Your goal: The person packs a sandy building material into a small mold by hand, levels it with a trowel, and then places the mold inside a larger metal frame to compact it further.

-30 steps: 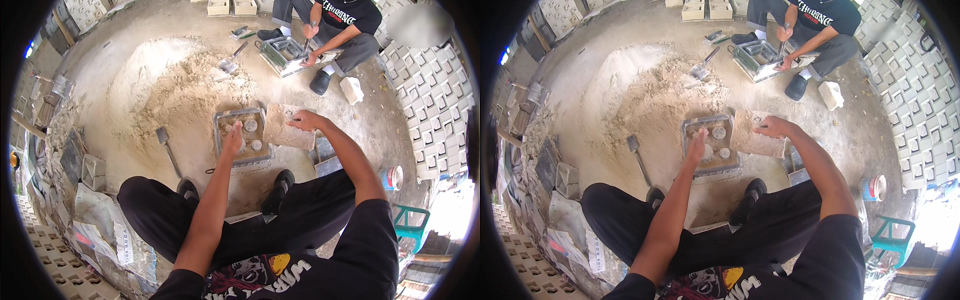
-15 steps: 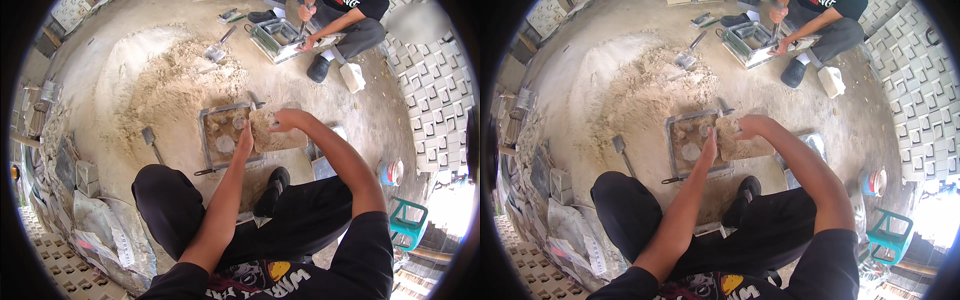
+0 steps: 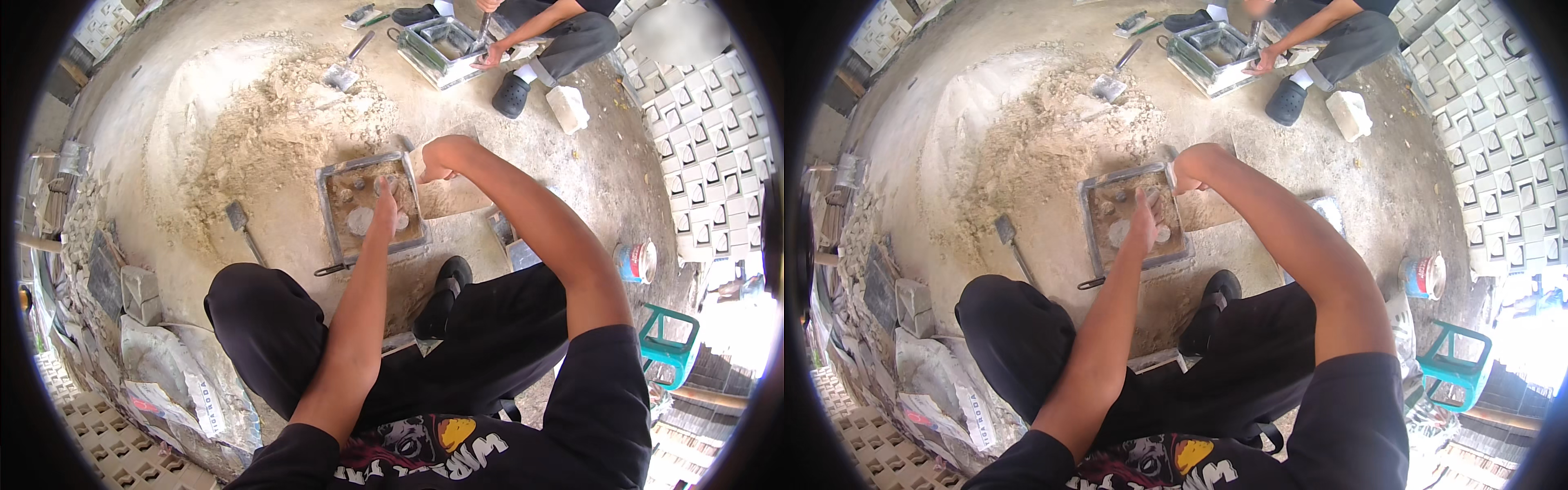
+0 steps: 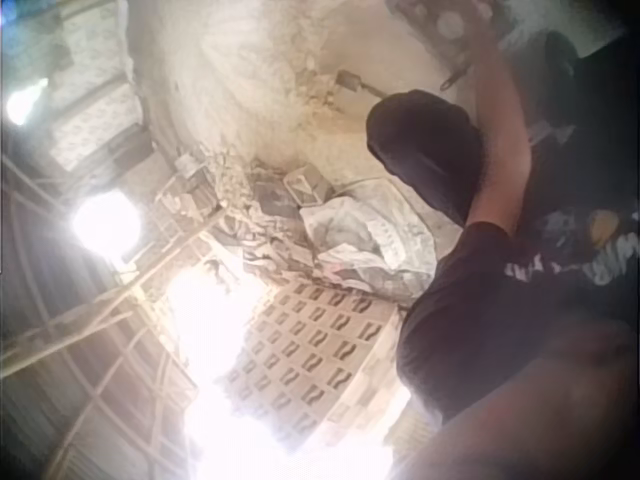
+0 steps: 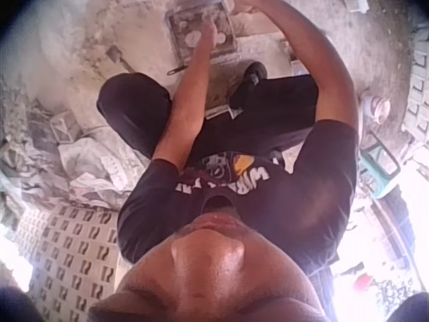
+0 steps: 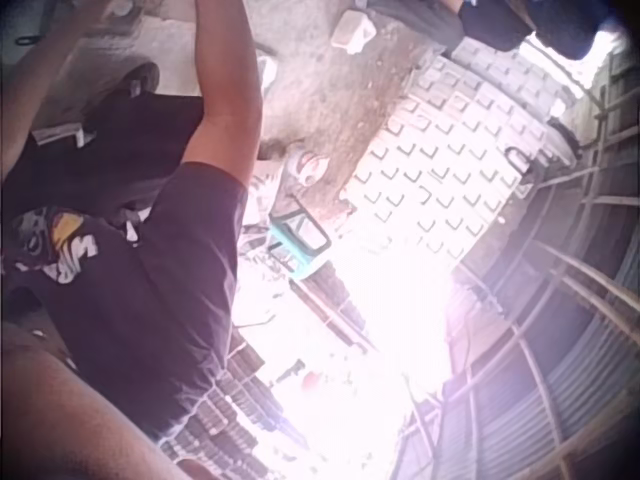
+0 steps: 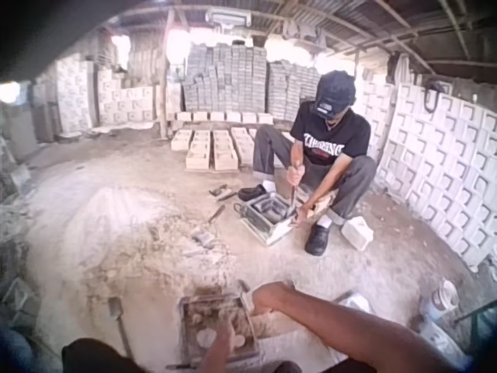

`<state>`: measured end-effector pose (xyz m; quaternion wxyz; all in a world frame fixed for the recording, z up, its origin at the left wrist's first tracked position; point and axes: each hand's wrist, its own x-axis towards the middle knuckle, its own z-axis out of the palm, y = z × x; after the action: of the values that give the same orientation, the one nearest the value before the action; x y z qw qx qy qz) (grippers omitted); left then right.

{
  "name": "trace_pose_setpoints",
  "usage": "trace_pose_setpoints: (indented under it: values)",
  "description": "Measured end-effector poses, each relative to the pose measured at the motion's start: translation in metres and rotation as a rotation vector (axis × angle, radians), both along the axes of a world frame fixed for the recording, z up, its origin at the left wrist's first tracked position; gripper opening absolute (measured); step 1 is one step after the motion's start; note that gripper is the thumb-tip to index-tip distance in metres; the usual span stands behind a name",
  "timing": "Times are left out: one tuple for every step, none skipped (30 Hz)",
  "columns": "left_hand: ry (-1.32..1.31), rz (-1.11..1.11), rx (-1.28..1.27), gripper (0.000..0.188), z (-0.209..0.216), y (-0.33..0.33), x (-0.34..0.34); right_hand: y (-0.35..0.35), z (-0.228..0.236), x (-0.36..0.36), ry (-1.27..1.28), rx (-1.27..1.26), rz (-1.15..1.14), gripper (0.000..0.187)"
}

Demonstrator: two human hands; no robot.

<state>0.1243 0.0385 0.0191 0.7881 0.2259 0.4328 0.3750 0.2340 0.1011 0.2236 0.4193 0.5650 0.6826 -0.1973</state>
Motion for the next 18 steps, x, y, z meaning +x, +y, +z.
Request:
trace_pose_setpoints:
  values:
    - [0.011,0.002,0.006,0.083,0.002,-0.001,-0.005,-0.002,0.002,0.0,0.0,0.022,0.01,0.047]
    - [0.023,0.006,0.016,0.082,0.003,0.0,-0.01,-0.004,0.005,0.001,0.001,0.048,0.022,0.048]
    - [0.042,0.022,0.024,0.081,0.004,0.001,-0.015,-0.004,0.002,0.006,0.07,0.104,0.026,0.052]
    - [0.061,0.042,0.033,0.08,0.005,0.003,-0.02,-0.003,-0.003,0.014,0.139,0.158,0.033,0.058]
    - [0.08,0.062,0.042,0.08,0.007,0.006,-0.027,-0.001,-0.005,0.02,0.21,0.214,0.041,0.064]
    - [0.103,0.093,0.06,0.079,0.009,0.011,-0.037,0.0,-0.003,0.021,0.287,0.242,-0.03,0.066]
    - [0.125,0.126,0.078,0.078,0.01,0.016,-0.049,0.002,-0.001,0.02,0.363,0.266,-0.098,0.067]
    - [0.15,0.158,0.096,0.077,0.016,0.02,-0.063,0.005,-0.001,0.018,0.443,0.289,-0.168,0.069]
    - [0.212,0.141,0.145,0.076,0.022,0.023,-0.081,0.009,-0.005,0.013,0.522,0.313,-0.233,0.067]
    - [0.25,0.153,0.179,0.076,0.027,0.025,-0.096,0.012,-0.012,0.003,0.626,0.339,-0.321,0.064]
    - [0.294,0.164,0.212,0.077,0.039,0.025,-0.112,0.011,-0.019,-0.008,0.733,0.361,-0.411,0.06]
    - [0.338,0.174,0.243,0.077,0.043,0.025,-0.129,0.01,-0.027,-0.02,0.84,0.376,-0.502,0.057]
    - [0.382,0.158,0.284,0.076,0.046,0.025,-0.15,0.01,-0.036,-0.038,0.949,0.345,-0.568,0.053]
    - [0.406,0.2,0.268,0.075,0.044,0.025,-0.175,0.01,-0.045,-0.064,1.06,0.305,-0.632,0.049]
    - [0.424,0.237,0.25,0.074,0.039,0.024,-0.197,0.008,-0.054,-0.089,1.161,0.261,-0.703,0.046]
    - [0.442,0.274,0.232,0.073,0.034,0.023,-0.22,0.003,-0.064,-0.118,1.252,0.247,-0.795,0.039]
    - [0.458,0.327,0.186,0.071,0.034,0.02,-0.237,-0.001,-0.075,-0.144,1.345,0.205,-0.886,0.038]
    - [0.488,0.37,0.161,0.072,0.034,0.016,-0.254,-0.007,-0.085,-0.17,1.432,0.122,-0.967,0.036]
